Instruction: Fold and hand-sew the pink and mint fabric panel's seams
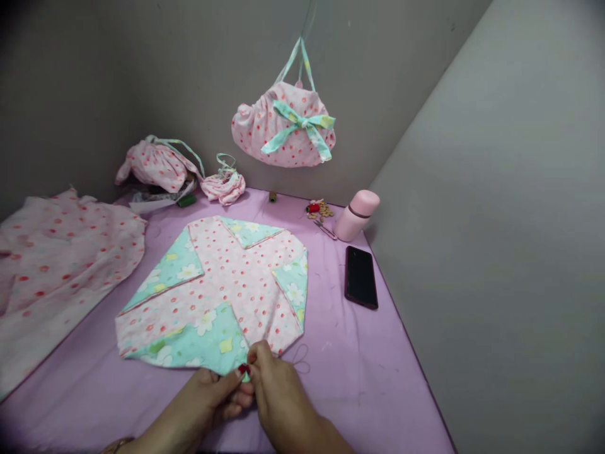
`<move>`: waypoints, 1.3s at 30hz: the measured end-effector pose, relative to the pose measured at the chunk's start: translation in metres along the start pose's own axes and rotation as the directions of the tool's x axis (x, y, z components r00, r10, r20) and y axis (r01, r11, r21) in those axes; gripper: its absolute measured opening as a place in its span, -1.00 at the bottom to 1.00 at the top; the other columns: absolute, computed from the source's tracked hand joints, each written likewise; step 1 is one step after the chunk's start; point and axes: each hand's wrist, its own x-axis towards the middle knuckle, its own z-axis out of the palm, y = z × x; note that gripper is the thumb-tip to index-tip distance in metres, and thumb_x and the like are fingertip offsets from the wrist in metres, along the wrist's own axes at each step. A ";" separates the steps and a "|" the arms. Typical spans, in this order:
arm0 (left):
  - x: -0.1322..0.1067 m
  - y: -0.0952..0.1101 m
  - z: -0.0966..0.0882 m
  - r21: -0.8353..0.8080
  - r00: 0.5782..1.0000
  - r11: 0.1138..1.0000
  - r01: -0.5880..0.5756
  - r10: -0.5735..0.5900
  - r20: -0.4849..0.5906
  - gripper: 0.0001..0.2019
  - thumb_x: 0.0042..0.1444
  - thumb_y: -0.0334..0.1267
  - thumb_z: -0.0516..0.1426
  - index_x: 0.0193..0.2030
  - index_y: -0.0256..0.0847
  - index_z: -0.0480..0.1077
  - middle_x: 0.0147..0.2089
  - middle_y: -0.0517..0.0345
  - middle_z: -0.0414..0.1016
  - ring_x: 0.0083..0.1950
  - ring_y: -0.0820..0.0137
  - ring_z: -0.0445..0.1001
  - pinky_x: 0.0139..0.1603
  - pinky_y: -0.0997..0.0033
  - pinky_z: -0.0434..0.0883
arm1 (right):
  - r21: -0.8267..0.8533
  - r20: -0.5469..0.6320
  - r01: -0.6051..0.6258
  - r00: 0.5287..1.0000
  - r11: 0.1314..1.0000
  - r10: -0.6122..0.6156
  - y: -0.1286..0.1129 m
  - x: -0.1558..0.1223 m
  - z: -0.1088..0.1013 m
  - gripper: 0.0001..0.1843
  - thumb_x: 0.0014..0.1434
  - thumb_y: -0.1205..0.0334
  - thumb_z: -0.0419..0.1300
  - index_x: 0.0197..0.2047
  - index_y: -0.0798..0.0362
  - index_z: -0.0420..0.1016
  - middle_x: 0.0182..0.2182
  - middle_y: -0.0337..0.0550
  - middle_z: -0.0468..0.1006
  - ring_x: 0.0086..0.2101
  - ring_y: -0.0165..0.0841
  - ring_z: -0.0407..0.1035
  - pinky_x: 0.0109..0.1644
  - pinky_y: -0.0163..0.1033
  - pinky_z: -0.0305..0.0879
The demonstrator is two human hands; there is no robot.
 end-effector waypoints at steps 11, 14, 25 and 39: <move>-0.007 0.006 0.003 -0.083 0.998 0.996 -0.029 0.024 -0.056 -0.70 -0.31 -0.20 0.37 -0.40 -0.34 0.55 -0.45 0.04 0.60 -0.52 0.50 0.46 -0.51 0.60 0.35 | 0.023 -0.090 0.092 0.992 0.996 -0.089 0.011 -0.008 -0.003 -0.86 0.23 0.35 -0.08 -0.29 0.03 0.27 -0.51 -0.28 0.37 -0.52 -0.46 0.27 -0.44 -0.40 0.13; -0.009 0.010 0.004 -0.012 0.992 0.997 -0.079 0.078 -0.097 -0.71 -0.32 -0.20 0.36 -0.41 -0.30 0.55 -0.44 0.03 0.60 -0.48 0.41 0.48 -0.49 0.52 0.36 | 0.029 -0.154 0.125 0.981 0.992 -0.119 0.009 -0.008 -0.006 -0.87 0.23 0.36 -0.07 -0.27 0.03 0.28 -0.48 -0.26 0.38 -0.48 -0.45 0.29 -0.41 -0.38 0.17; -0.007 0.013 0.007 -0.033 0.988 0.987 -0.155 0.155 0.009 -0.73 -0.33 -0.15 0.35 -0.59 -0.30 0.43 -0.64 0.26 0.40 -0.56 0.50 0.25 -0.46 0.52 0.21 | -0.083 -0.165 0.104 0.979 0.991 -0.116 -0.009 0.003 -0.007 -0.84 0.14 0.39 0.05 -0.25 0.07 0.43 -0.40 -0.16 0.45 -0.43 -0.40 0.37 -0.35 -0.34 0.24; -0.007 0.011 0.002 0.113 0.979 0.972 -0.205 0.204 0.028 -0.82 -0.23 -0.24 0.30 -0.60 -0.25 0.40 -0.63 0.29 0.39 -0.51 0.46 0.23 -0.44 0.52 0.20 | -0.443 -0.027 0.470 0.844 0.763 -0.536 -0.011 0.008 0.001 -0.74 0.15 0.46 -0.13 -0.45 0.06 0.29 -0.51 -0.15 0.34 -0.50 -0.37 0.20 -0.47 -0.29 0.07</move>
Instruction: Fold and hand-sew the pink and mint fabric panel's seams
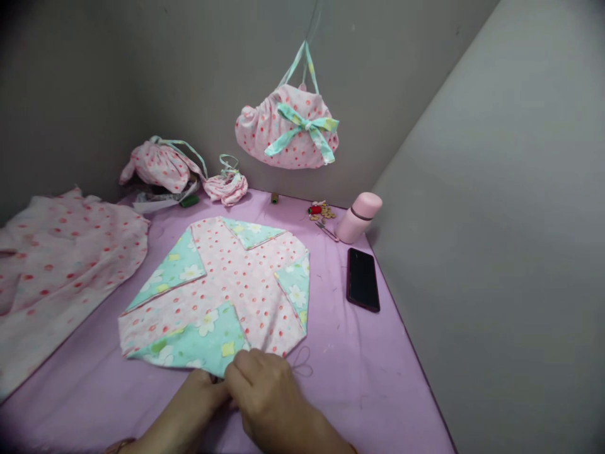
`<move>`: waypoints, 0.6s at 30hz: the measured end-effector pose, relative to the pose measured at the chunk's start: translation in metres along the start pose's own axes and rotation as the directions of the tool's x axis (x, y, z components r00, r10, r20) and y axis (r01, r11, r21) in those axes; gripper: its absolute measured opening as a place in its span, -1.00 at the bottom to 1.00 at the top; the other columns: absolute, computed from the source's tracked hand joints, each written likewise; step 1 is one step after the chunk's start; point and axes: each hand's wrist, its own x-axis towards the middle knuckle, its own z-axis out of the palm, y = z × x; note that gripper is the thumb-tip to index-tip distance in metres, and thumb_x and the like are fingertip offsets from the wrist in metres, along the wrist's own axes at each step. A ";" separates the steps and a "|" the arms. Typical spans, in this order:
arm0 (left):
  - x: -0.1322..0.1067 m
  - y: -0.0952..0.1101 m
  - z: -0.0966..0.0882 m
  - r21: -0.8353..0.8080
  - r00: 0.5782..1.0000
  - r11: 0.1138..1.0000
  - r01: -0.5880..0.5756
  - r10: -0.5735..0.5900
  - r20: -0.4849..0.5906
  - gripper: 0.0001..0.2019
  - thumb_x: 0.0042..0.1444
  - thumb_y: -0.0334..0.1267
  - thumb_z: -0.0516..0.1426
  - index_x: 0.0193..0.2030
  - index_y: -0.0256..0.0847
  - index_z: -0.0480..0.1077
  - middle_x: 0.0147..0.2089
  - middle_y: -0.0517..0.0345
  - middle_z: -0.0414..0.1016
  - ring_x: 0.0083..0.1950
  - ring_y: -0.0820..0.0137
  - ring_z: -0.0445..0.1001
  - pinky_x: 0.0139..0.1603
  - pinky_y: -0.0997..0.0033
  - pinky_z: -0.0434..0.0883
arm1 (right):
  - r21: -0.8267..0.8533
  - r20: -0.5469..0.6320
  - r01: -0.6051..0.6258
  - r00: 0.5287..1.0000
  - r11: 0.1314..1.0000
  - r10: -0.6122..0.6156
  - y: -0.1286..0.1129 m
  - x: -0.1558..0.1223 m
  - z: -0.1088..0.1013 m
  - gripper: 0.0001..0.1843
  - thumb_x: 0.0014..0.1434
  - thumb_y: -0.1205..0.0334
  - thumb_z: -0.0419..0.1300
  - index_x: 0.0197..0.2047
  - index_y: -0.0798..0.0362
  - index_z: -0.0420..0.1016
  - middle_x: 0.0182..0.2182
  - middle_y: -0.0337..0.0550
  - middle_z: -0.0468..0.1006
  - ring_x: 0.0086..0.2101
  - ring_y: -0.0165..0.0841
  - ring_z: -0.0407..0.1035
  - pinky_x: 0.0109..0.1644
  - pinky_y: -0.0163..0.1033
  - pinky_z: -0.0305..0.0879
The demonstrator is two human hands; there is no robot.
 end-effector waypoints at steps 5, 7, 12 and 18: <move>-0.001 -0.001 0.000 -0.055 0.998 0.996 0.070 -0.070 -0.001 -0.86 -0.14 -0.26 0.26 -0.54 -0.30 0.45 -0.59 0.21 0.47 -0.49 0.44 0.35 -0.42 0.53 0.28 | 0.657 -0.125 -0.219 0.912 0.721 0.391 -0.006 0.008 -0.012 -0.81 0.29 0.26 -0.14 -0.34 0.02 0.22 -0.56 -0.27 0.32 -0.55 -0.44 0.29 -0.49 -0.36 0.17; -0.002 -0.003 0.001 -0.090 0.990 0.987 0.132 -0.135 -0.034 -0.82 -0.15 -0.25 0.27 -0.42 -0.32 0.48 -0.52 0.16 0.53 -0.45 0.41 0.43 -0.40 0.53 0.32 | 0.867 0.021 -0.310 0.804 0.389 0.594 -0.004 0.011 -0.021 -0.82 0.29 0.12 -0.10 -0.32 0.00 0.14 -0.64 -0.38 0.27 -0.68 -0.50 0.24 -0.61 -0.42 0.11; -0.003 -0.003 0.000 -0.138 0.977 0.976 0.166 -0.182 -0.111 -0.77 -0.14 -0.26 0.29 -0.35 -0.38 0.47 -0.41 0.02 0.58 -0.31 0.31 0.53 -0.25 0.43 0.43 | 0.978 -0.078 -0.112 0.584 0.175 0.808 0.010 0.009 -0.050 -0.78 0.18 0.06 0.10 -0.33 -0.02 0.15 -0.65 -0.48 0.10 -0.73 -0.59 -0.01 -0.69 -0.52 -0.02; -0.003 -0.001 0.001 -0.151 0.961 0.966 0.211 -0.233 -0.147 -0.87 -0.11 -0.34 0.28 -0.43 -0.36 0.45 -0.44 -0.01 0.60 -0.33 0.31 0.56 -0.25 0.42 0.47 | 0.864 -0.490 0.065 0.334 0.499 0.805 0.021 -0.003 -0.084 -0.96 0.17 0.28 0.12 -0.33 0.02 0.31 -0.50 -0.34 0.21 -0.53 -0.53 0.21 -0.44 -0.41 0.25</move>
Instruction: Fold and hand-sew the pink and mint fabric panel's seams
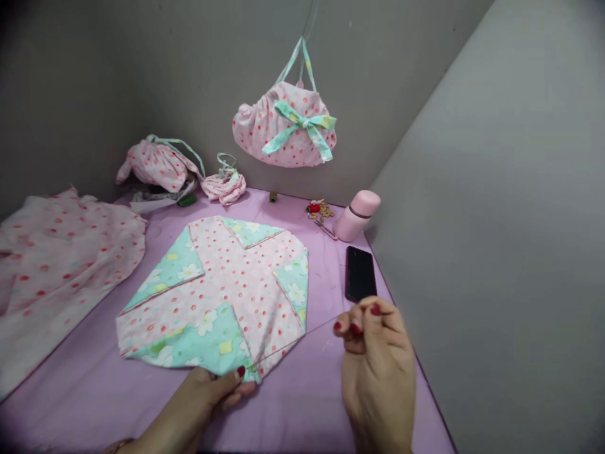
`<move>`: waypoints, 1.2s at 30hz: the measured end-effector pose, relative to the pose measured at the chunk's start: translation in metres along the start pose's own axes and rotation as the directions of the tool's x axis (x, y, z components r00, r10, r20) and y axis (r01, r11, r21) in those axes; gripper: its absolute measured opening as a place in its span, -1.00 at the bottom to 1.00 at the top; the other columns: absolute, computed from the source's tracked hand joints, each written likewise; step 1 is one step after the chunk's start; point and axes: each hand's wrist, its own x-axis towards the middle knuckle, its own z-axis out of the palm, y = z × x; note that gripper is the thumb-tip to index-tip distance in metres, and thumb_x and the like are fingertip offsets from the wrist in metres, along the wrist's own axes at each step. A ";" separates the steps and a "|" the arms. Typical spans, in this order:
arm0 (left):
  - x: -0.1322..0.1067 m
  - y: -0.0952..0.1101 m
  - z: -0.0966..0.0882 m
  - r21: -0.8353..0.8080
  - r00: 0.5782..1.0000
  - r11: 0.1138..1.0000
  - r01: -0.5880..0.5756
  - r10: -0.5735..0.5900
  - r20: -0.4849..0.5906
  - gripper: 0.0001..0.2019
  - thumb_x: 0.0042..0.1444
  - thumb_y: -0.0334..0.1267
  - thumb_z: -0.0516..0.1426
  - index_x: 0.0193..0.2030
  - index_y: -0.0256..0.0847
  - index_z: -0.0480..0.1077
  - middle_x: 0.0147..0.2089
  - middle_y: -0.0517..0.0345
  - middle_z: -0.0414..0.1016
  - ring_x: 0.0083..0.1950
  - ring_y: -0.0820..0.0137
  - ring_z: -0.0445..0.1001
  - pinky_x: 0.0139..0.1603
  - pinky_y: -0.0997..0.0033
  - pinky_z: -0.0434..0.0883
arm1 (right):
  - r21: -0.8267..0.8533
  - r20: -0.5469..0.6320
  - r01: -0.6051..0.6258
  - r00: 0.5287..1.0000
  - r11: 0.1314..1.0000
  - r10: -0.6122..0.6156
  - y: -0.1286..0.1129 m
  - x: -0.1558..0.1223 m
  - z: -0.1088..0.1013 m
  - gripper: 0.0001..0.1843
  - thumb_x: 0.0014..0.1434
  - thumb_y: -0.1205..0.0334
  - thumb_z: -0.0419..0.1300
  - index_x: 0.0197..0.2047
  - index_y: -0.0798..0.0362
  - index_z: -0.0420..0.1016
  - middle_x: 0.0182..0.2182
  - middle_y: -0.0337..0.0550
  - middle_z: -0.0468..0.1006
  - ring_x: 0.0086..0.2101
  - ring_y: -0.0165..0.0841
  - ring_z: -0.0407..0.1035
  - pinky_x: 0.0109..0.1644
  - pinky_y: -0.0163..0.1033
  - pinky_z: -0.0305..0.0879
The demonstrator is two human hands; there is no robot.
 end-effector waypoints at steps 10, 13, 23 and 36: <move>-0.005 0.003 0.001 0.024 1.000 0.999 -0.029 0.029 0.006 -0.80 -0.22 -0.26 0.33 -0.51 -0.33 0.46 -0.47 -0.04 0.59 -0.35 0.26 0.56 -0.27 0.41 0.46 | -0.158 -0.314 0.506 0.788 0.848 -0.529 -0.015 0.003 0.006 -0.86 0.11 0.41 0.15 -0.36 -0.05 0.35 -0.47 -0.33 0.26 -0.45 -0.44 0.24 0.06 -0.05 0.21; -0.001 0.000 -0.001 0.010 1.000 1.000 -0.010 0.010 0.011 -0.80 -0.18 -0.26 0.31 -0.49 -0.36 0.44 -0.47 -0.05 0.59 -0.33 0.28 0.56 -0.27 0.44 0.45 | -0.219 -0.075 0.381 0.911 0.898 -0.405 0.005 -0.005 0.002 -0.93 0.16 0.35 0.11 -0.31 -0.03 0.35 -0.48 -0.29 0.36 -0.44 -0.39 0.32 -0.16 -0.15 0.33; 0.004 -0.003 -0.007 -0.123 0.994 0.992 0.027 -0.014 0.106 -0.65 -0.21 -0.22 0.35 -0.30 -0.40 0.47 -0.37 0.00 0.60 -0.35 0.32 0.56 -0.27 0.43 0.47 | -0.652 0.691 0.308 0.617 0.693 0.377 0.058 -0.051 -0.002 -0.77 0.24 0.35 -0.09 -0.35 0.05 0.35 -0.47 -0.22 0.42 -0.45 -0.43 0.32 -0.38 -0.37 0.21; 0.004 -0.006 -0.008 -0.094 0.995 0.995 0.023 -0.014 0.101 -0.67 -0.21 -0.16 0.34 -0.35 -0.38 0.49 -0.36 -0.03 0.62 -0.37 0.36 0.55 -0.27 0.47 0.46 | -0.648 0.729 0.370 0.556 0.666 0.400 0.061 -0.056 -0.008 -0.74 0.20 0.35 -0.03 -0.31 0.05 0.50 -0.44 -0.20 0.55 -0.44 -0.41 0.41 -0.35 -0.37 0.25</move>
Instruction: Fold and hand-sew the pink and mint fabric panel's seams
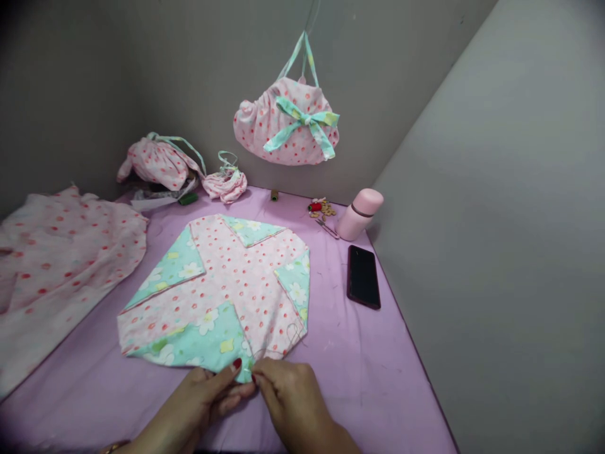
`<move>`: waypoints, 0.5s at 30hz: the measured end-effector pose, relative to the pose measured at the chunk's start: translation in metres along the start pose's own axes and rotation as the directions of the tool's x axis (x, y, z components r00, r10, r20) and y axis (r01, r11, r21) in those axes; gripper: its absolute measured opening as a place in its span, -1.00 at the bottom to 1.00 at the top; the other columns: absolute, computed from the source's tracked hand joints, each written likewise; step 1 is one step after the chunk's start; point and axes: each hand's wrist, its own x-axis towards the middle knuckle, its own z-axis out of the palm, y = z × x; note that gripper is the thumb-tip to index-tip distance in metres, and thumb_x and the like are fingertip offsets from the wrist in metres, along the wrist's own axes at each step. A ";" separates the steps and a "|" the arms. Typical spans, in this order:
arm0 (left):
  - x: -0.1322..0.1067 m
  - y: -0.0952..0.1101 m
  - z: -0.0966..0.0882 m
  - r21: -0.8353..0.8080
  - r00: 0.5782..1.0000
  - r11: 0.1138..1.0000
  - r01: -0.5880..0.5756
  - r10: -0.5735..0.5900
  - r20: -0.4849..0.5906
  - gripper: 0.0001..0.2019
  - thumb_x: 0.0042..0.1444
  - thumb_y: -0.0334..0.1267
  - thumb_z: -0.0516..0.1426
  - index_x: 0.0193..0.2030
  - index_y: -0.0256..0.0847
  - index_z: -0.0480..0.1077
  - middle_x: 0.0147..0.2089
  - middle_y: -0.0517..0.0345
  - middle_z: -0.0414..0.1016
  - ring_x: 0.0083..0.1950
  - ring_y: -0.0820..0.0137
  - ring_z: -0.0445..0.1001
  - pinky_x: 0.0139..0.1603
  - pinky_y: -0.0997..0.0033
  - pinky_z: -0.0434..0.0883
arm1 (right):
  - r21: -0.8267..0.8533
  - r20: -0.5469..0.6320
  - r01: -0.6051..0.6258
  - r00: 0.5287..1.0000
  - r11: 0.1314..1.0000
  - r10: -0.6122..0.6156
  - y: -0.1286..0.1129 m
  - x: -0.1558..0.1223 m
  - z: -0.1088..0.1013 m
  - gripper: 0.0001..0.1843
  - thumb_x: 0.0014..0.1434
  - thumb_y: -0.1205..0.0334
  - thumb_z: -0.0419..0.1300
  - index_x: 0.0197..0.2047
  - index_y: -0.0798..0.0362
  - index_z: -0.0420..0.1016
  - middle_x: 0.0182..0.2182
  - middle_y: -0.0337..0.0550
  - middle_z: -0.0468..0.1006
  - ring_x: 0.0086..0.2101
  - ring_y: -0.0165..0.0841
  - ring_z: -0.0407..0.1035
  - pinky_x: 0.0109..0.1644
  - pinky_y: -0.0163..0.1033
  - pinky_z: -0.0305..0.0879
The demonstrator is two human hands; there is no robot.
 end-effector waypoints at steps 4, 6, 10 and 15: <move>0.002 0.001 0.001 0.015 1.000 1.000 -0.007 0.007 0.001 -0.60 -0.20 -0.16 0.34 -0.27 -0.42 0.48 -0.31 -0.09 0.62 -0.34 0.32 0.56 -0.26 0.45 0.47 | -0.010 0.006 0.006 1.000 1.000 -0.006 0.000 0.001 0.000 -0.73 0.20 0.36 -0.03 -0.36 0.06 0.49 -0.49 -0.22 0.53 -0.48 -0.44 0.38 -0.39 -0.41 0.21; 0.002 0.001 0.002 0.023 1.000 1.000 -0.008 0.008 0.001 -0.59 -0.19 -0.17 0.34 -0.23 -0.43 0.47 -0.27 -0.11 0.62 -0.33 0.32 0.56 -0.25 0.45 0.46 | -0.016 0.016 -0.002 1.000 1.000 0.002 0.000 0.001 -0.001 -0.73 0.20 0.36 -0.03 -0.38 0.06 0.48 -0.50 -0.23 0.53 -0.48 -0.45 0.37 -0.39 -0.41 0.19; 0.003 0.000 0.000 0.031 1.000 0.999 -0.011 0.010 0.008 -0.56 -0.18 -0.17 0.33 -0.19 -0.43 0.46 -0.26 -0.10 0.62 -0.36 0.36 0.56 -0.27 0.48 0.46 | -0.044 0.031 -0.004 1.000 0.999 0.005 0.000 0.002 -0.002 -0.74 0.18 0.39 -0.02 -0.41 0.06 0.46 -0.50 -0.23 0.52 -0.48 -0.45 0.37 -0.40 -0.41 0.17; 0.003 -0.001 0.000 0.063 0.999 0.997 -0.032 0.031 0.028 -0.59 -0.20 -0.12 0.33 -0.27 -0.42 0.50 -0.35 -0.07 0.63 -0.38 0.40 0.54 -0.33 0.54 0.44 | -0.144 0.048 0.007 0.999 0.990 0.000 0.000 0.005 -0.001 -0.75 0.16 0.38 -0.02 -0.45 0.06 0.42 -0.53 -0.24 0.51 -0.52 -0.46 0.35 -0.45 -0.40 0.09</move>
